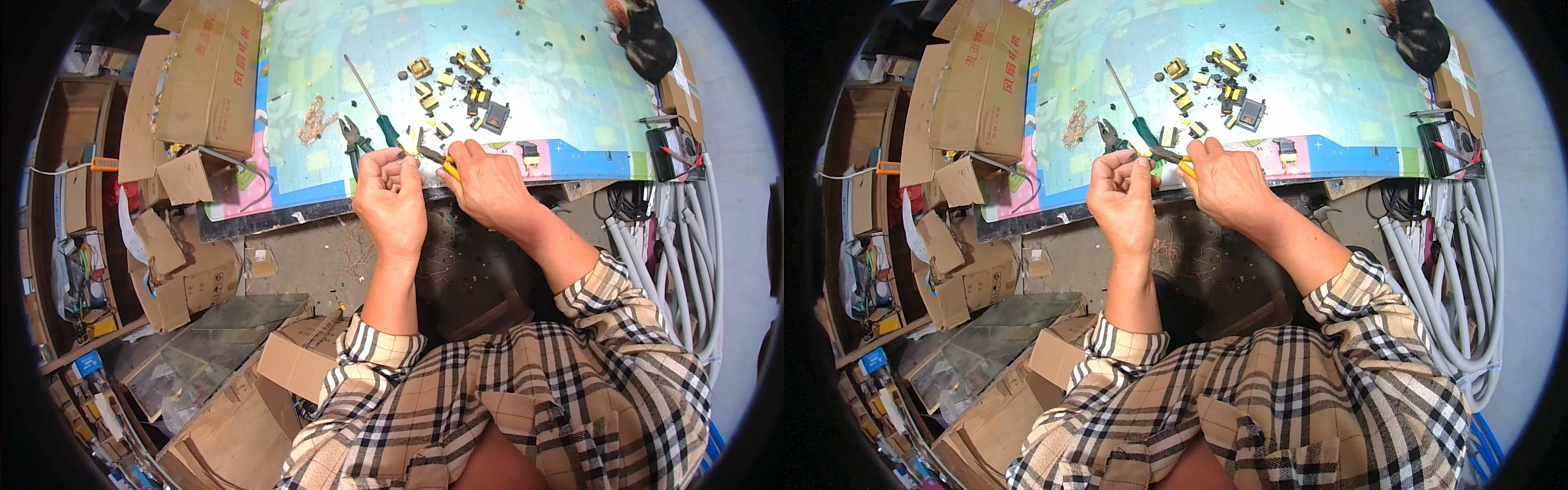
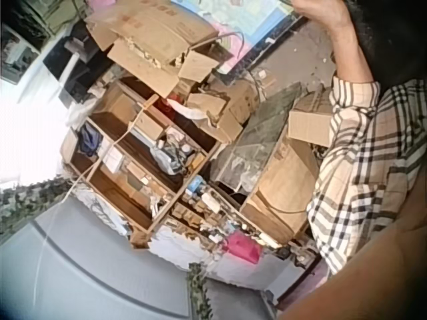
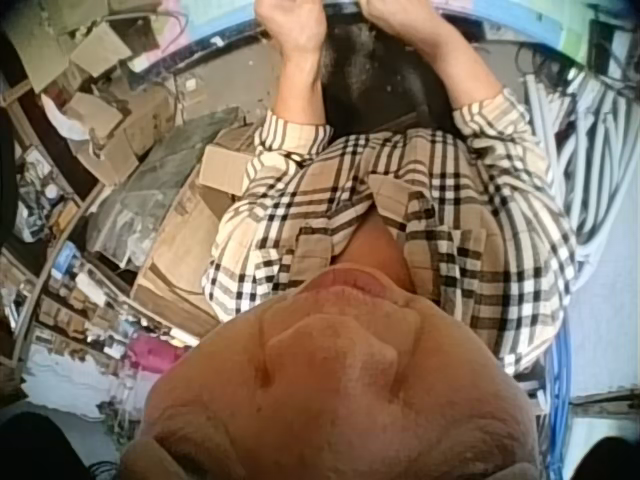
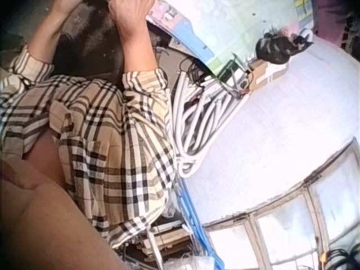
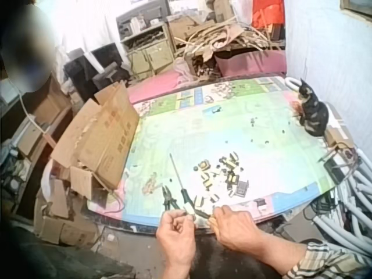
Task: The person works at a cluttered workbench, using pliers and a hammer to strip wires and break apart small yellow and black electronic components. They repeatedly twist wires, cut with pliers, and strike components with a hammer, placing broken pieces on the table.
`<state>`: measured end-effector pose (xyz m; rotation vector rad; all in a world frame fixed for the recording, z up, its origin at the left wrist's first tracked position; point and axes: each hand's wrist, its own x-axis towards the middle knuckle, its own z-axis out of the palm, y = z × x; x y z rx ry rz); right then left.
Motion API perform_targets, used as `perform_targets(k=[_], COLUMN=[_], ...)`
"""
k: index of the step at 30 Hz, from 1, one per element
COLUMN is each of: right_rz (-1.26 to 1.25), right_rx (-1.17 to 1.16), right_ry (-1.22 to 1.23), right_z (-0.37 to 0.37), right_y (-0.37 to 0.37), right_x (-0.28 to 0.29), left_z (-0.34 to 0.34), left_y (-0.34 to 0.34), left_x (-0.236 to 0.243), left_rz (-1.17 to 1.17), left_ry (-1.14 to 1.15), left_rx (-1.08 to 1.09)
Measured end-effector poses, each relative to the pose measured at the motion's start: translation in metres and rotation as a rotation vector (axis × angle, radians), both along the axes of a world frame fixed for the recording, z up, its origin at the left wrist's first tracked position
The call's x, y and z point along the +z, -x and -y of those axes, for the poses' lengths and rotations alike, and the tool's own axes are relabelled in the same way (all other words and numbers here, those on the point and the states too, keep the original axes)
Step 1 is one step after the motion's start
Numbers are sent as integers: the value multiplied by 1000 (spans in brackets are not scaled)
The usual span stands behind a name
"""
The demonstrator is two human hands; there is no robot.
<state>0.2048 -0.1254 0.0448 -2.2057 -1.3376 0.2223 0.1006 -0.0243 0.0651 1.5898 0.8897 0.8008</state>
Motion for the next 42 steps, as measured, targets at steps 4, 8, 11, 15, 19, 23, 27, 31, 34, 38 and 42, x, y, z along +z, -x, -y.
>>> perform_targets(k=[4,8,11,15,19,23,27,31,34,38,42], right_rz=[15,65,128,200,202,168,141,25,-116,-287,-450], right_rx=[-2,-3,2,14,-11,-15,14,-1,-136,-204,-118], right_ry=[4,-9,-19,-77,-44,4,-7,-89,-55,116,35], right_z=[1,1,2,2,3,4,7,8,6,5,8], right_y=[-1,-1,0,2,6,10,13,14,-6,-23,-26], right_x=[-2,-3,-5,-10,-12,-15,-8,0,-4,6,7], left_z=[3,5,7,8,10,7,3,8,-6,-17,-18], left_y=[-1,-2,-3,-3,-4,-2,0,-3,3,9,11], left_x=[1,5,6,6,6,7,4,-1,-1,2,-2], left_rz=[-51,-104,-139,-179,-237,-307,-360,-337,77,217,275], left_ry=[-69,-159,-237,-296,-388,-457,-501,-317,295,675,818], left_rx=[21,38,45,45,39,26,38,-23,-89,-194,-261])
